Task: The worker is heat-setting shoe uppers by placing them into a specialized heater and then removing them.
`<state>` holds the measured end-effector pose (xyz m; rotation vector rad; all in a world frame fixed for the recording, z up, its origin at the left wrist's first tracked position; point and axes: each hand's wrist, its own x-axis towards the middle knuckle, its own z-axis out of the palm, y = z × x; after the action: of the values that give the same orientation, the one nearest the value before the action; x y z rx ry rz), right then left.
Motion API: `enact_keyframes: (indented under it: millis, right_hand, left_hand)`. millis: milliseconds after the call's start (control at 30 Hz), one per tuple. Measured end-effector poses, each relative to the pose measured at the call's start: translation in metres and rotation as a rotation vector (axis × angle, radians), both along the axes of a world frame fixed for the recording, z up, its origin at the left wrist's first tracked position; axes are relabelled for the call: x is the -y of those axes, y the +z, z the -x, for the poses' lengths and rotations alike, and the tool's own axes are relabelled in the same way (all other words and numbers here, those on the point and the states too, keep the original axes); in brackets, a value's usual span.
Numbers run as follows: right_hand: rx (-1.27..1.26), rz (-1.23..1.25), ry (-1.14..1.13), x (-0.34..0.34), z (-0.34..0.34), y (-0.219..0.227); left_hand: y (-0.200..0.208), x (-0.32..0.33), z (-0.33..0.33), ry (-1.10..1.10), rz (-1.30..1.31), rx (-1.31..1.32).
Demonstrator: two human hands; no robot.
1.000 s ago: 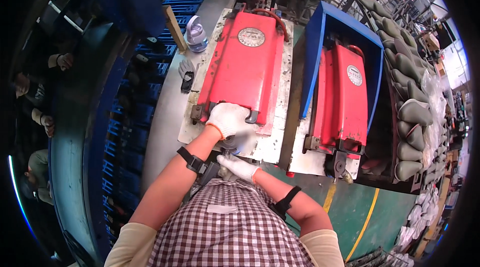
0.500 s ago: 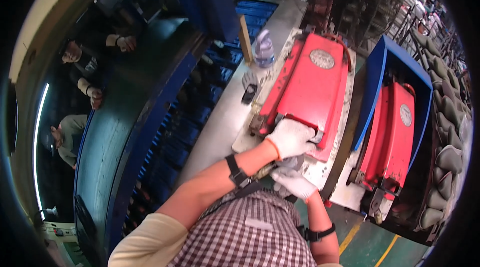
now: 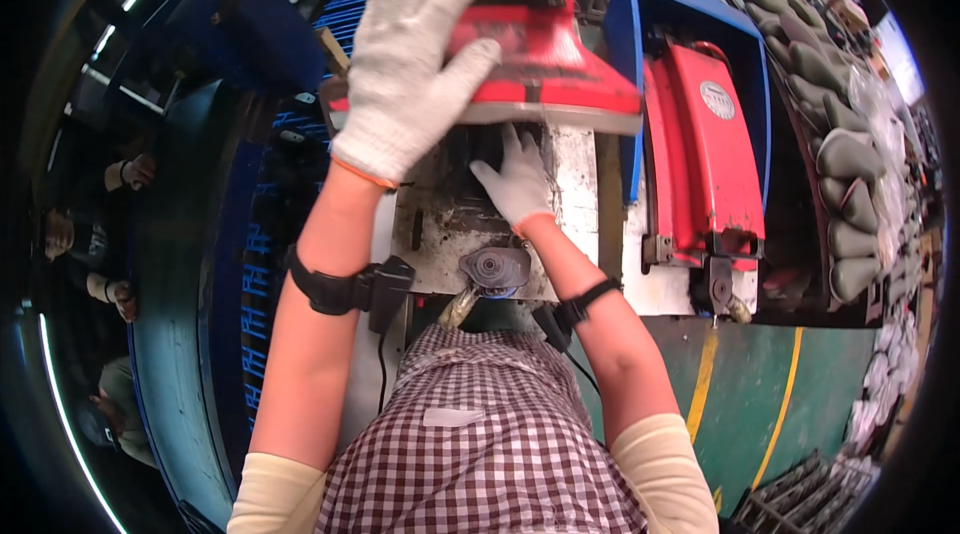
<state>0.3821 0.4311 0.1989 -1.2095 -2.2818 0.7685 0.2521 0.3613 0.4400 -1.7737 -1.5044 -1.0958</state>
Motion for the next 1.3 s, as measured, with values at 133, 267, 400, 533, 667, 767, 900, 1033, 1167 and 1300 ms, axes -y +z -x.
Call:
enact_keyframes:
  millis: [133,267,400,533,667,767,900,1033,1167,1300]
  right_hand:
    - [0.271,-0.094,-0.072,0.004,0.041,0.003]
    - [0.269,0.032,-0.168,-0.011,0.041,-0.002]
    - [-0.499,0.565,-0.051,-0.032,-0.003,-0.004]
    - [-1.075,1.327,0.235,0.019,-0.071,0.034]
    - [-1.208,1.530,0.286,0.078,-0.140,0.046]
    - [-1.236,1.703,0.275,0.110,-0.163,0.046]
    - [-1.230,1.838,0.209,0.123,-0.190,0.019]
    - [-1.224,1.919,0.298,0.124,-0.202,0.014]
    - [-1.162,1.985,0.297,0.131,-0.200,0.030]
    - [-1.101,2.124,0.229,0.135,-0.190,0.025]
  left_hand:
    - [-0.008,0.019,0.008,0.097,0.066,-0.077]
    - [-0.038,0.053,0.008,-0.006,0.074,-0.053]
    - [-0.091,0.129,-0.006,-0.129,0.059,0.607]
    - [-0.173,0.181,0.013,-0.084,0.402,1.201]
    - [-0.163,0.169,-0.014,-0.268,0.444,1.626]
    - [-0.150,0.163,-0.027,-0.417,0.484,1.426]
    - [-0.148,0.169,-0.048,-0.671,0.331,1.441]
    - [-0.132,0.179,-0.059,-0.547,0.395,1.305]
    - [-0.118,0.188,-0.058,-0.477,0.491,1.218]
    - [-0.117,0.193,-0.057,-0.278,0.359,1.152]
